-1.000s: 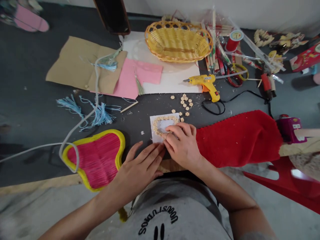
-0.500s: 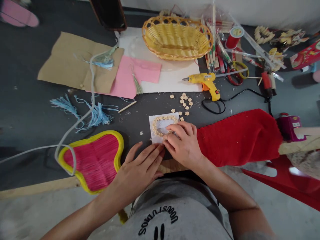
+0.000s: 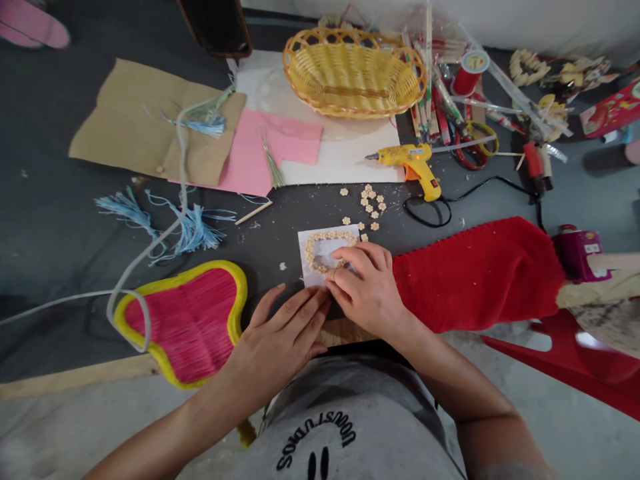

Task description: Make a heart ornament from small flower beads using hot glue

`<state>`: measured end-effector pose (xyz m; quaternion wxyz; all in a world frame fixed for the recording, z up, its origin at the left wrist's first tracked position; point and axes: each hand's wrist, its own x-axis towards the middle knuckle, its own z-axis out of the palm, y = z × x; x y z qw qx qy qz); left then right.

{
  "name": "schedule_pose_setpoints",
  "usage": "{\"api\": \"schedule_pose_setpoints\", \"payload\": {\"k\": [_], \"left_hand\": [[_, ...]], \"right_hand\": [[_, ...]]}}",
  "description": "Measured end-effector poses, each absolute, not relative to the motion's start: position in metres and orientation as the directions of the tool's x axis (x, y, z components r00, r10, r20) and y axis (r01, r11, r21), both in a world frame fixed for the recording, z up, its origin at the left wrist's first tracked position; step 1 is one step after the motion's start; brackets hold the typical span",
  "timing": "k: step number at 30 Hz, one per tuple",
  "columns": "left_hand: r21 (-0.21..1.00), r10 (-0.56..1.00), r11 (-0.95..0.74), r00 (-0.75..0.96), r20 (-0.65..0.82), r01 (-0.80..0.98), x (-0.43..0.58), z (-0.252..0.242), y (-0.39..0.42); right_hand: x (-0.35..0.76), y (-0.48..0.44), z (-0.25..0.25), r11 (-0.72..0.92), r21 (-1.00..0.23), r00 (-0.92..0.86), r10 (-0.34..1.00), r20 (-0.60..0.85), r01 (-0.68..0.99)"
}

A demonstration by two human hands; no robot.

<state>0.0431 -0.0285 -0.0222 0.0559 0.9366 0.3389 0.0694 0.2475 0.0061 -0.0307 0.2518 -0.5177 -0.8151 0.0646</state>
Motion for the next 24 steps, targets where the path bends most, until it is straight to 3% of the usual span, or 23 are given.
{"api": "schedule_pose_setpoints", "payload": {"k": [4, 11, 24], "left_hand": [[0.138, 0.635, -0.77, 0.768, 0.078, 0.623, 0.042, -0.025, -0.03], [0.144, 0.691, -0.72, 0.721, 0.052, 0.679, 0.045, -0.021, -0.031], [0.15, 0.681, -0.728, 0.731, 0.042, 0.669, 0.05, -0.021, -0.032]], "right_hand": [[0.246, 0.006, -0.032, 0.464, -0.338, -0.353, 0.871, 0.342, 0.819], [0.256, 0.002, -0.026, 0.447, -0.403, -0.313, 0.88, 0.356, 0.798], [0.296, -0.027, -0.027, 0.436, -0.357, -0.33, 0.888, 0.321, 0.827]]}}
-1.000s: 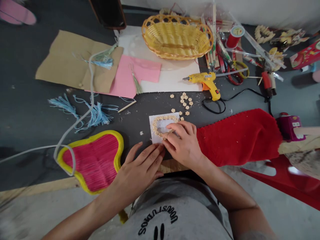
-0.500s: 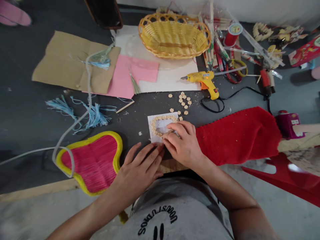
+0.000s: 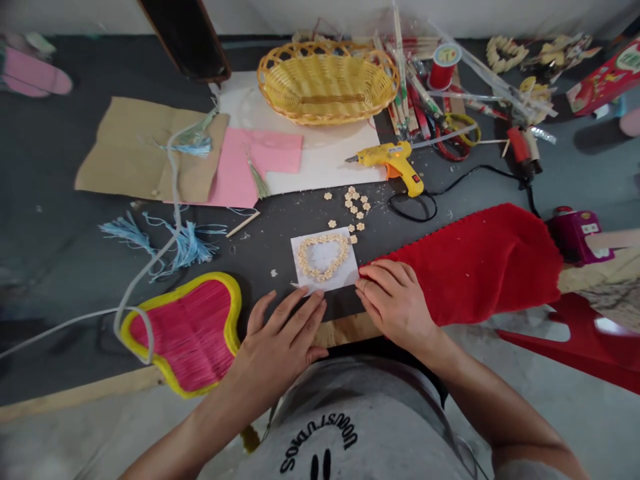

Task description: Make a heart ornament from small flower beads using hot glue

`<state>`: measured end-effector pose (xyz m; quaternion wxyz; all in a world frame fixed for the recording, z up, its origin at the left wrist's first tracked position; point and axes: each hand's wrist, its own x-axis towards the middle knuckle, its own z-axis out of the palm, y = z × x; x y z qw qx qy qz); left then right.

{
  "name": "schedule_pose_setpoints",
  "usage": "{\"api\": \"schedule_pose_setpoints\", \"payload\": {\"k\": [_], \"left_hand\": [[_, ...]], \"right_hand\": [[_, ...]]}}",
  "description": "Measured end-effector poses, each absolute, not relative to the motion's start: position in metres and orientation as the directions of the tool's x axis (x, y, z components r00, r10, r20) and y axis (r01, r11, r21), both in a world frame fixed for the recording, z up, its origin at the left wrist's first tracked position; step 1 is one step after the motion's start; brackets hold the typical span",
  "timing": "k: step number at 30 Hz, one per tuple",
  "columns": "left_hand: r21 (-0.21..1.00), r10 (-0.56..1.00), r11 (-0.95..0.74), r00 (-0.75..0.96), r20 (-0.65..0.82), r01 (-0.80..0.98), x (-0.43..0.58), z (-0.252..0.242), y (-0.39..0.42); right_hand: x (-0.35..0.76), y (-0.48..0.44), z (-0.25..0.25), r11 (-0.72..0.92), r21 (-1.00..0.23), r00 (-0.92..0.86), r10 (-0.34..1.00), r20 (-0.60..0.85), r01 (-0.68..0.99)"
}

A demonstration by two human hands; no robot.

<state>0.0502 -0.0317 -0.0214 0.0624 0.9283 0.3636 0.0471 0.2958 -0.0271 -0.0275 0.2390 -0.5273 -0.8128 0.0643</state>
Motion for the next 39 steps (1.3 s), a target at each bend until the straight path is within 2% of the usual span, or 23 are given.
{"api": "schedule_pose_setpoints", "payload": {"k": [7, 10, 16, 21, 25, 30, 39], "left_hand": [[0.139, 0.681, -0.723, 0.732, -0.025, 0.677, 0.058, -0.014, -0.032], [0.132, 0.683, -0.722, 0.73, -0.028, 0.68, 0.061, -0.01, -0.031], [0.188, 0.711, -0.694, 0.702, 0.03, 0.695, 0.059, -0.004, -0.025], [0.169, 0.818, -0.575, 0.565, 0.109, 0.8, 0.053, -0.007, -0.021], [0.128, 0.865, -0.502, 0.499, 0.056, 0.855, 0.057, -0.012, -0.024], [0.165, 0.864, -0.492, 0.503, -0.03, 0.855, 0.061, -0.016, -0.027], [0.148, 0.859, -0.499, 0.51, -0.048, 0.854, 0.062, -0.017, -0.026]], "right_hand": [[0.302, -0.03, -0.03, 0.429, -0.394, -0.312, 0.892, 0.326, 0.813], [0.303, -0.03, -0.03, 0.455, -0.37, -0.342, 0.879, 0.332, 0.81], [0.304, -0.03, -0.034, 0.471, -0.321, -0.376, 0.871, 0.315, 0.822], [0.306, -0.031, -0.038, 0.476, -0.335, -0.372, 0.868, 0.329, 0.813], [0.307, -0.031, -0.041, 0.484, -0.333, -0.379, 0.863, 0.333, 0.809], [0.307, -0.03, -0.04, 0.479, -0.341, -0.368, 0.865, 0.341, 0.809], [0.306, -0.029, -0.038, 0.47, -0.354, -0.354, 0.869, 0.347, 0.808]]}}
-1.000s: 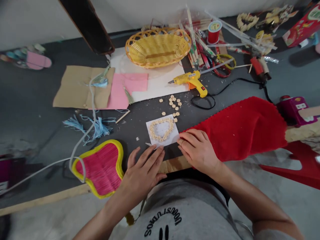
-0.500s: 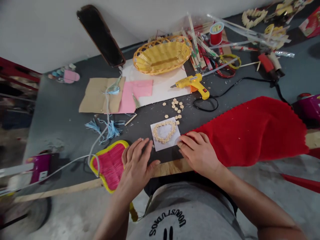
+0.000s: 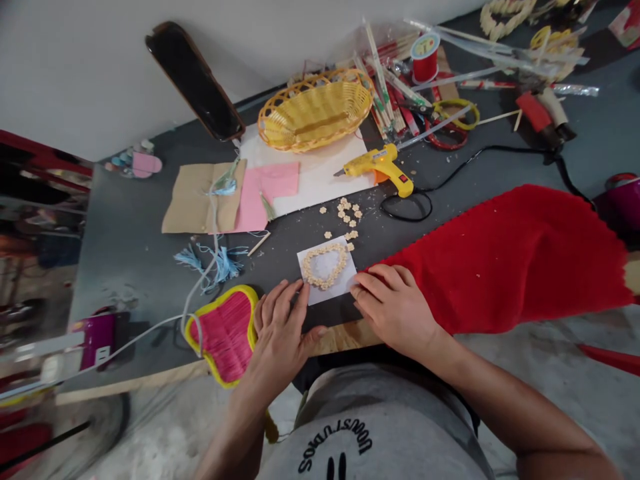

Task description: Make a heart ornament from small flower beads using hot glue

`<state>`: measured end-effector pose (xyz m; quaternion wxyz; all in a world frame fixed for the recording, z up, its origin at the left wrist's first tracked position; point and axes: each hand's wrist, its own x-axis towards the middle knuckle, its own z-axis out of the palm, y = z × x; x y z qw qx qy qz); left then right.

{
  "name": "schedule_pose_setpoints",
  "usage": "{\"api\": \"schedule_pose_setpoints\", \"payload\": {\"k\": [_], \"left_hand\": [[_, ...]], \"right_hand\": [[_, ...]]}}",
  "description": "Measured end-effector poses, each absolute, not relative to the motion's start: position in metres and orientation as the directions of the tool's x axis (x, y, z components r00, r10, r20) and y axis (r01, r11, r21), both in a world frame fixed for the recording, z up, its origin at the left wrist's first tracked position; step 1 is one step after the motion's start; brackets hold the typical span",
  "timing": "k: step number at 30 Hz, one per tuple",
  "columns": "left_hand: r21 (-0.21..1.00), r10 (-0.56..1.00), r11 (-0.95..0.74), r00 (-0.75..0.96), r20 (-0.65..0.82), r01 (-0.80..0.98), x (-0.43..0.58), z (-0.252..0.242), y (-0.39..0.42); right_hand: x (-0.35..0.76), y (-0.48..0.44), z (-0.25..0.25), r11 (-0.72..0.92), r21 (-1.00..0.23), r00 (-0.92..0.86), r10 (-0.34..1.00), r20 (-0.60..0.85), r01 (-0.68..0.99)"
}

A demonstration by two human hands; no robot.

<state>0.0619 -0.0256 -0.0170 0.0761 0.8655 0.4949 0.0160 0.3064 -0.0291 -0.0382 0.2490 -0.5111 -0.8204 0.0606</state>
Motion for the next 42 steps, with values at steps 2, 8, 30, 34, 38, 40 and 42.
{"api": "schedule_pose_setpoints", "payload": {"k": [2, 8, 30, 34, 38, 40, 42], "left_hand": [[0.14, 0.858, -0.503, 0.513, -0.042, 0.853, 0.0627, -0.0168, -0.0255], [0.136, 0.863, -0.493, 0.502, -0.046, 0.859, 0.0631, -0.0167, -0.0248], [0.075, 0.801, -0.598, 0.598, 0.019, 0.798, 0.0713, -0.0127, -0.0235], [0.053, 0.801, -0.598, 0.598, 0.024, 0.8, 0.0715, -0.0131, -0.0236], [0.05, 0.806, -0.592, 0.592, 0.018, 0.804, 0.071, -0.0136, -0.0243], [0.055, 0.808, -0.589, 0.589, 0.012, 0.806, 0.0709, -0.0137, -0.0245], [0.057, 0.81, -0.586, 0.586, 0.013, 0.808, 0.0711, -0.0136, -0.0247]], "right_hand": [[0.3063, -0.0291, -0.0386, 0.47, -0.354, -0.353, 0.868, 0.349, 0.808], [0.306, -0.0298, -0.0399, 0.46, -0.371, -0.347, 0.877, 0.333, 0.806], [0.3069, -0.0283, -0.0393, 0.478, -0.356, -0.364, 0.866, 0.342, 0.803], [0.3069, -0.0279, -0.0393, 0.48, -0.368, -0.361, 0.865, 0.349, 0.796], [0.3067, -0.0278, -0.0382, 0.477, -0.368, -0.357, 0.867, 0.348, 0.798], [0.3066, -0.0278, -0.038, 0.474, -0.369, -0.353, 0.868, 0.35, 0.799], [0.3065, -0.0278, -0.0381, 0.472, -0.37, -0.352, 0.869, 0.349, 0.8]]}}
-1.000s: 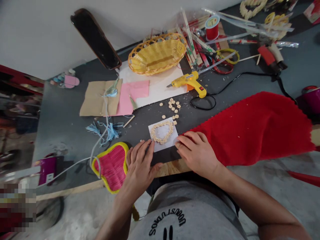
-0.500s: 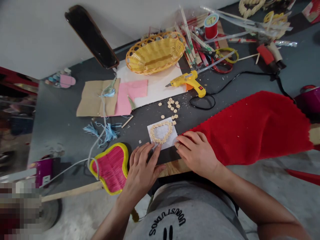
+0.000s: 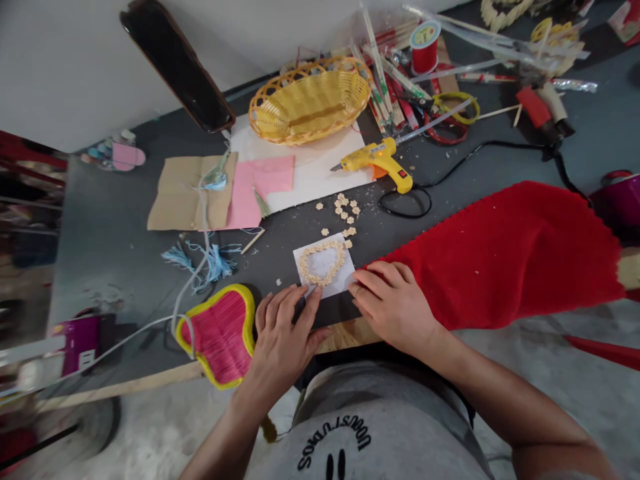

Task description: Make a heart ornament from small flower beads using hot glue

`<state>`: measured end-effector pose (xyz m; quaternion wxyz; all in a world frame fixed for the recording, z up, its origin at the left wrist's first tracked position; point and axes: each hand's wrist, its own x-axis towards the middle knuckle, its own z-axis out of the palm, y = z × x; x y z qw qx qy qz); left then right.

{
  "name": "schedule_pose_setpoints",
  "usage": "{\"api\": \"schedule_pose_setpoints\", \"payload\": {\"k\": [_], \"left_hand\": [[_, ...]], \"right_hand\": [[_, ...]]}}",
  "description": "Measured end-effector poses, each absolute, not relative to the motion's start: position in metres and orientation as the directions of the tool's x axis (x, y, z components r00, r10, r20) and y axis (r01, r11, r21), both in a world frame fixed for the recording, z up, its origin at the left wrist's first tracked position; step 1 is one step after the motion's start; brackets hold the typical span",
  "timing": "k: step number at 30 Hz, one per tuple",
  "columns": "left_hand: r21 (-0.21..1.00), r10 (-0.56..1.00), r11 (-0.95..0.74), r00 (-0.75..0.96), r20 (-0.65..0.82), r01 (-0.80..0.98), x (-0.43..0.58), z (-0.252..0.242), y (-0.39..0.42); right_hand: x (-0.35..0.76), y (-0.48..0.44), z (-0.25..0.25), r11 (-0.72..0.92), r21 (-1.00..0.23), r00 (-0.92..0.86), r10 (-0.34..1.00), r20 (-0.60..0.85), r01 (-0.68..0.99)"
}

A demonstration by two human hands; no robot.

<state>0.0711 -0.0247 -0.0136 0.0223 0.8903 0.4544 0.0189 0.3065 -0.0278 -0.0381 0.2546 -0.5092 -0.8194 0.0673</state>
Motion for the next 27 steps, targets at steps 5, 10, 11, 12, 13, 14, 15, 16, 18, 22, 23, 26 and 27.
{"api": "schedule_pose_setpoints", "payload": {"k": [5, 10, 11, 12, 13, 14, 15, 16, 18, 22, 23, 26, 27], "left_hand": [[0.049, 0.808, -0.588, 0.588, 0.023, 0.807, 0.072, -0.013, -0.025], [0.066, 0.811, -0.585, 0.584, 0.033, 0.809, 0.072, -0.014, -0.025], [0.068, 0.811, -0.585, 0.584, 0.034, 0.808, 0.072, -0.014, -0.025], [0.069, 0.811, -0.585, 0.584, 0.036, 0.808, 0.072, -0.014, -0.025], [0.069, 0.811, -0.584, 0.584, 0.034, 0.808, 0.072, -0.015, -0.025], [0.068, 0.813, -0.582, 0.581, 0.032, 0.81, 0.072, -0.015, -0.025], [0.068, 0.815, -0.58, 0.579, 0.03, 0.812, 0.071, -0.015, -0.025], [0.069, 0.816, -0.578, 0.578, 0.028, 0.813, 0.071, -0.016, -0.026], [0.071, 0.819, -0.574, 0.574, 0.018, 0.816, 0.071, -0.016, -0.026], [0.081, 0.817, -0.575, 0.577, 0.002, 0.814, 0.067, -0.016, -0.028], [0.085, 0.812, -0.581, 0.583, 0.005, 0.809, 0.066, -0.016, -0.028], [0.096, 0.799, -0.6, 0.6, 0.028, 0.794, 0.063, -0.016, -0.028], [0.101, 0.797, -0.604, 0.603, 0.043, 0.791, 0.062, -0.016, -0.027]], "right_hand": [[0.306, -0.028, -0.038, 0.476, -0.362, -0.356, 0.866, 0.35, 0.801], [0.306, -0.028, -0.037, 0.481, -0.349, -0.364, 0.863, 0.35, 0.805], [0.307, -0.028, -0.037, 0.481, -0.348, -0.366, 0.863, 0.348, 0.805], [0.307, -0.028, -0.037, 0.481, -0.348, -0.367, 0.863, 0.346, 0.805], [0.307, -0.028, -0.038, 0.481, -0.348, -0.368, 0.864, 0.343, 0.805], [0.307, -0.028, -0.038, 0.481, -0.349, -0.37, 0.865, 0.339, 0.805], [0.307, -0.028, -0.038, 0.481, -0.349, -0.372, 0.866, 0.336, 0.805], [0.308, -0.028, -0.039, 0.482, -0.347, -0.375, 0.865, 0.333, 0.804], [0.308, -0.029, -0.04, 0.486, -0.345, -0.38, 0.864, 0.331, 0.803], [0.308, -0.03, -0.039, 0.474, -0.353, -0.374, 0.872, 0.317, 0.807], [0.308, -0.03, -0.038, 0.47, -0.356, -0.373, 0.875, 0.309, 0.808], [0.308, -0.029, -0.036, 0.465, -0.355, -0.377, 0.88, 0.29, 0.811], [0.308, -0.029, -0.036, 0.462, -0.355, -0.377, 0.881, 0.285, 0.812]]}}
